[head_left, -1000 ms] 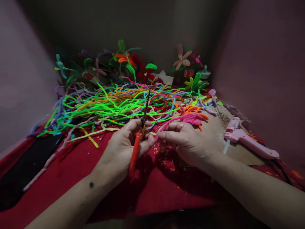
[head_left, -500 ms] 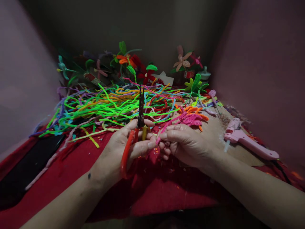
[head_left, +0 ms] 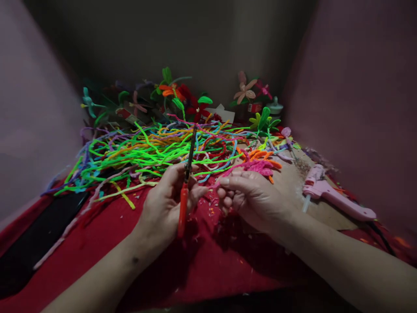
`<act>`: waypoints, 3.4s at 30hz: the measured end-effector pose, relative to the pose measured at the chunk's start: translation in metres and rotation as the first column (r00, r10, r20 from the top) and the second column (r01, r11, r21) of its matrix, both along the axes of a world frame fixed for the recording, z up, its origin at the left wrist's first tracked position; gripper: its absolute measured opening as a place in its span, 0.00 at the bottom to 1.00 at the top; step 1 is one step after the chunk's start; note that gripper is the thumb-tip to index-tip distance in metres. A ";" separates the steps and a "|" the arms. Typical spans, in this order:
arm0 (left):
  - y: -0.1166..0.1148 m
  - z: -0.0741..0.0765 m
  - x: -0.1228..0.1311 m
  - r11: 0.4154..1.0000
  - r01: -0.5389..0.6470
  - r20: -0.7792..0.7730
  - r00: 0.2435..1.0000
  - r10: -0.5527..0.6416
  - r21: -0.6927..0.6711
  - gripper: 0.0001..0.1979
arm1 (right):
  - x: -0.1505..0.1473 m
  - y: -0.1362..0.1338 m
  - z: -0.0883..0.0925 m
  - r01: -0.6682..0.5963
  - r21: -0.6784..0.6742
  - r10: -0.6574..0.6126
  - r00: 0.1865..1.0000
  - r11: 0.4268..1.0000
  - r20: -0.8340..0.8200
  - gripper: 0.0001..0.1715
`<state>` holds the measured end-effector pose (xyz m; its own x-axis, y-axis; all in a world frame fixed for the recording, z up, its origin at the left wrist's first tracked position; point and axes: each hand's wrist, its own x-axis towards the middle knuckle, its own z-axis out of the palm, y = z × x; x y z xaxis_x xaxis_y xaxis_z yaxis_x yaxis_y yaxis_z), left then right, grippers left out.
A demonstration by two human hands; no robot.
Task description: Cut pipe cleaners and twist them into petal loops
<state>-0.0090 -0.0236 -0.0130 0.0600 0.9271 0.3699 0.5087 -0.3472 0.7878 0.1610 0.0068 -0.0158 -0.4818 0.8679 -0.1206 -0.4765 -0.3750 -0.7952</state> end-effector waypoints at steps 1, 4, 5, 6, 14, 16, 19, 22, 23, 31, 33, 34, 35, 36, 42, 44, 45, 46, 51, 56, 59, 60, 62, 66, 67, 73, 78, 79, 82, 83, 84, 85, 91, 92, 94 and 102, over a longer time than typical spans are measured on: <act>0.000 -0.002 -0.003 0.995 -0.030 -0.141 0.989 0.043 0.097 0.16 | 0.001 0.001 0.001 0.059 0.050 -0.060 0.998 0.997 0.016 0.05; 0.001 -0.010 -0.008 0.954 0.053 -0.503 0.858 0.107 0.294 0.19 | 0.003 0.004 0.002 0.176 0.132 -0.184 0.982 0.975 0.049 0.06; 0.002 -0.013 -0.009 0.940 0.082 -0.587 0.798 0.138 0.333 0.19 | 0.003 0.005 0.002 0.201 0.142 -0.209 0.977 0.969 0.049 0.06; 0.003 -0.015 -0.009 0.926 0.098 -0.651 0.738 0.178 0.365 0.19 | 0.004 0.006 0.001 0.220 0.149 -0.229 0.972 0.964 0.045 0.05; 0.010 -0.021 -0.008 0.874 0.129 -0.795 0.492 0.355 0.469 0.16 | 0.005 0.007 0.000 0.235 0.113 -0.233 0.972 0.965 -0.031 0.05; 0.009 -0.020 -0.008 0.872 0.133 -0.804 0.470 0.363 0.471 0.15 | 0.005 0.008 0.000 0.234 0.078 -0.232 0.972 0.969 -0.041 0.04; 0.008 -0.019 -0.008 0.873 0.136 -0.818 0.441 0.371 0.469 0.15 | 0.005 0.008 0.001 0.216 0.034 -0.215 0.976 0.976 -0.031 0.03; 0.008 -0.020 -0.009 0.860 0.150 -0.819 0.420 0.391 0.488 0.15 | 0.005 0.008 0.003 0.197 -0.014 -0.197 0.980 0.980 -0.013 0.03; 0.008 -0.020 -0.009 0.854 0.154 -0.816 0.417 0.400 0.497 0.15 | 0.005 0.008 0.003 0.197 -0.029 -0.197 0.980 0.980 -0.010 0.03; 0.008 -0.020 -0.009 0.847 0.172 -0.832 0.361 0.422 0.504 0.17 | 0.006 0.007 0.002 0.175 -0.023 -0.174 0.984 0.984 0.025 0.03; 0.008 -0.019 -0.009 0.855 0.163 -0.842 0.338 0.421 0.493 0.17 | 0.007 0.006 0.002 0.168 -0.023 -0.168 0.986 0.985 0.025 0.04; 0.008 -0.019 -0.009 0.858 0.160 -0.846 0.330 0.420 0.488 0.17 | 0.006 0.006 0.002 0.166 -0.025 -0.165 0.986 0.986 0.022 0.05; 0.008 -0.019 -0.009 0.861 0.157 -0.849 0.323 0.418 0.484 0.17 | 0.006 0.005 0.002 0.165 -0.025 -0.165 0.986 0.986 0.019 0.06; 0.008 -0.019 -0.008 0.863 0.153 -0.851 0.318 0.418 0.481 0.17 | 0.006 0.005 0.002 0.165 -0.025 -0.165 0.986 0.986 0.019 0.07; 0.008 -0.021 -0.009 0.861 0.169 -0.856 0.305 0.418 0.480 0.17 | 0.005 0.006 0.003 0.180 -0.026 -0.178 0.982 0.983 0.060 0.05; 0.007 -0.021 -0.009 0.850 0.180 -0.849 0.309 0.429 0.495 0.17 | 0.005 0.006 0.003 0.174 -0.034 -0.172 0.983 0.984 0.060 0.05; 0.007 -0.021 -0.009 0.846 0.185 -0.846 0.311 0.433 0.501 0.16 | 0.005 0.006 0.002 0.175 -0.034 -0.173 0.983 0.984 0.054 0.05; 0.007 -0.021 -0.009 0.843 0.187 -0.845 0.309 0.436 0.504 0.16 | 0.005 0.006 0.002 0.179 -0.033 -0.178 0.983 0.983 0.049 0.05; 0.005 -0.020 -0.007 0.855 0.180 -0.853 0.313 0.418 0.486 0.16 | 0.005 0.006 0.002 0.192 -0.027 -0.190 0.981 0.981 0.046 0.05; 0.004 -0.021 -0.007 0.890 0.137 -0.865 0.340 0.370 0.435 0.17 | 0.005 0.006 0.000 0.191 -0.017 -0.191 0.981 0.981 0.032 0.05; 0.003 -0.021 -0.007 0.910 0.106 -0.870 0.357 0.341 0.400 0.17 | 0.005 0.007 0.000 0.185 -0.009 -0.184 0.982 0.983 0.037 0.06; 0.003 -0.020 -0.007 0.916 0.096 -0.872 0.359 0.332 0.388 0.16 | 0.005 0.007 0.000 0.185 -0.009 -0.184 0.982 0.983 0.043 0.06; 0.002 -0.020 -0.006 0.925 0.083 -0.878 0.357 0.319 0.370 0.16 | 0.005 0.007 0.000 0.187 -0.013 -0.186 0.981 0.982 0.050 0.06; 0.001 -0.021 -0.007 0.920 0.105 -0.879 0.353 0.321 0.378 0.15 | 0.004 0.007 0.001 0.195 -0.009 -0.195 0.980 0.981 0.030 0.05; 0.001 -0.022 -0.008 0.916 0.114 -0.876 0.356 0.324 0.385 0.15 | 0.004 0.007 0.001 0.202 0.005 -0.202 0.979 0.979 0.026 0.05; 0.002 -0.016 -0.011 0.967 -0.046 -0.753 0.618 0.226 0.252 0.15 | 0.004 0.006 0.001 0.224 0.154 -0.233 0.972 0.962 0.042 0.05; 0.001 -0.001 -0.001 0.985 -0.054 -0.029 0.998 0.050 -0.165 0.17 | 0.002 0.002 0.003 0.199 0.116 -0.202 0.979 0.973 0.012 0.06; 0.000 0.002 0.002 0.984 -0.037 0.112 0.992 0.057 -0.176 0.18 | 0.001 0.001 0.003 0.181 0.106 -0.183 0.983 0.978 0.013 0.06; -0.002 0.008 0.004 0.994 -0.043 0.322 0.944 0.073 -0.100 0.22 | -0.001 -0.001 0.001 0.126 0.098 -0.129 0.991 0.987 0.025 0.07; -0.002 0.009 0.004 0.997 -0.034 0.343 0.938 0.055 -0.069 0.23 | -0.002 -0.002 0.000 0.114 0.098 -0.117 0.993 0.989 0.027 0.07; -0.003 0.009 0.004 0.999 -0.010 0.353 0.935 0.029 -0.054 0.22 | -0.002 -0.002 -0.001 0.104 0.095 -0.108 0.994 0.990 0.030 0.07; -0.003 0.009 0.004 0.998 0.021 0.354 0.935 0.000 -0.054 0.22 | -0.003 -0.002 -0.003 0.094 0.086 -0.098 0.995 0.992 0.036 0.07; -0.003 0.007 0.007 0.988 0.083 0.317 0.948 -0.039 -0.128 0.17 | -0.006 -0.002 -0.009 0.046 0.063 -0.050 0.997 0.997 0.053 0.07; -0.004 0.007 0.008 0.987 0.087 0.310 0.950 -0.042 -0.133 0.17 | -0.006 -0.003 -0.009 0.040 0.066 -0.044 0.998 0.997 0.054 0.07; -0.004 0.007 0.009 0.985 0.109 0.310 0.949 -0.062 -0.136 0.17 | -0.006 -0.003 -0.010 0.030 0.071 -0.034 0.998 0.997 0.049 0.07; -0.005 0.009 0.011 0.973 0.111 0.329 0.944 -0.039 -0.204 0.16 | -0.006 -0.003 -0.013 -0.009 0.114 -0.001 0.996 0.993 0.091 0.06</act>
